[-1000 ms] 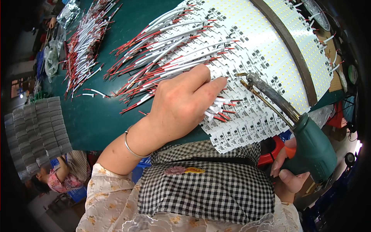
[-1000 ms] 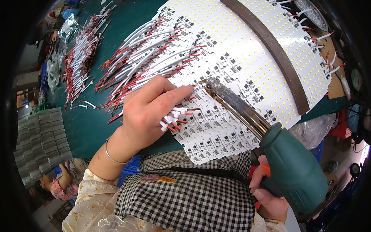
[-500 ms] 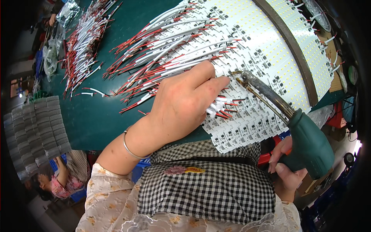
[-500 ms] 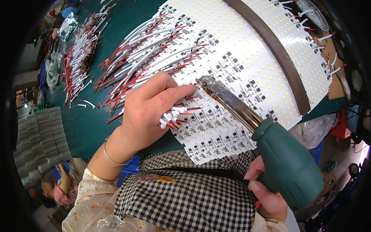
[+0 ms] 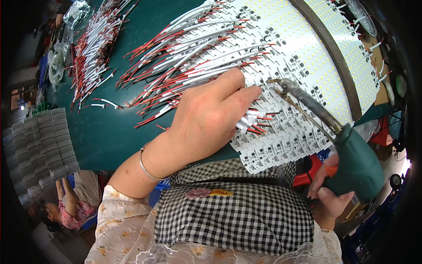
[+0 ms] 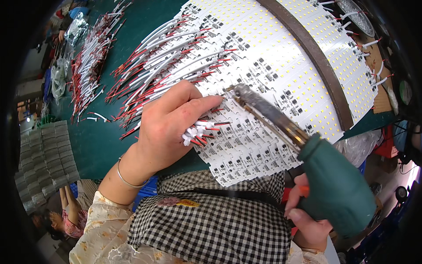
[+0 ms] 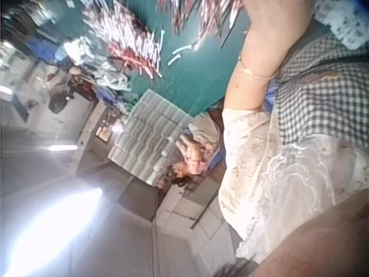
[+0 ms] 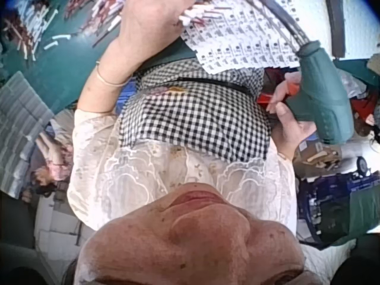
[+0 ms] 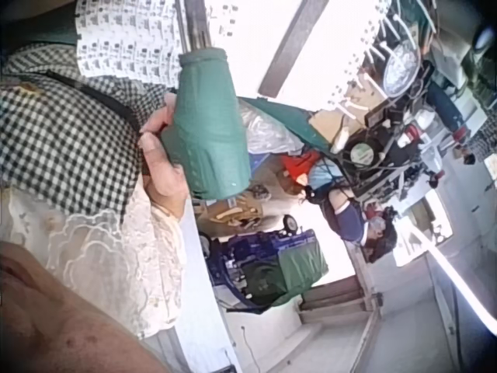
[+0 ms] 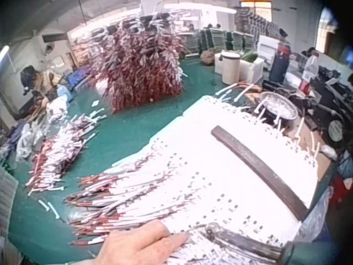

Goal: The person aligns wires onto LED circuit board strips by hand and solders them in place using a soldering gun.

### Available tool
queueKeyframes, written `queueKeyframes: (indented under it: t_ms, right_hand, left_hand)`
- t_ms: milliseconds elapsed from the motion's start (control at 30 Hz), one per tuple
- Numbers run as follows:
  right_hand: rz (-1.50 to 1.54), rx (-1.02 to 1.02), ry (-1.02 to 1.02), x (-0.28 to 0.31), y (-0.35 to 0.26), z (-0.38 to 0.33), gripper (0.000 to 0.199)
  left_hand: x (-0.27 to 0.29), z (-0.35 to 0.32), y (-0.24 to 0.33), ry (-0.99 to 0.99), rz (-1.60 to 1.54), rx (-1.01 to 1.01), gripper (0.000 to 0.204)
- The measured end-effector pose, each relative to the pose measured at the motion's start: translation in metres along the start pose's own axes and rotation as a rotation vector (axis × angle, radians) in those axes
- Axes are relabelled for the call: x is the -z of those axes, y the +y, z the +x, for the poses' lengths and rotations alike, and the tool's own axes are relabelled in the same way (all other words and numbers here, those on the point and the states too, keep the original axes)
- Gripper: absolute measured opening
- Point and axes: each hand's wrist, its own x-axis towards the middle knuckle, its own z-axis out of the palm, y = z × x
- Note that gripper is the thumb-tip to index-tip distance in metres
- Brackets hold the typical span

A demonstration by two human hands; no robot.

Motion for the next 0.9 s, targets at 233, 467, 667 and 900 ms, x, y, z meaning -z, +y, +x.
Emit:
queueKeyframes:
  t_ms: [233, 467, 667, 900]
  right_hand:
    - [0.023, -0.026, -0.034, 0.01, -0.005, 0.0, 0.072]
    - [0.021, -0.035, 0.01, 0.014, -0.003, -0.011, 0.071]
    - [0.057, -0.101, 0.023, 0.01, -0.003, -0.015, 0.067]
    - [0.015, -0.129, 0.021, 0.004, -0.001, -0.017, 0.058]
  left_hand:
    - [0.0, 0.002, 0.001, 0.022, 0.008, -0.02, 0.031]
    - [0.007, 0.004, -0.004, -0.072, -0.124, 0.045, 0.039]
    - [0.004, 0.006, -0.005, -0.107, -0.183, 0.009, 0.04]
    - [0.003, 0.005, 0.0, -0.038, -0.089, -0.052, 0.033]
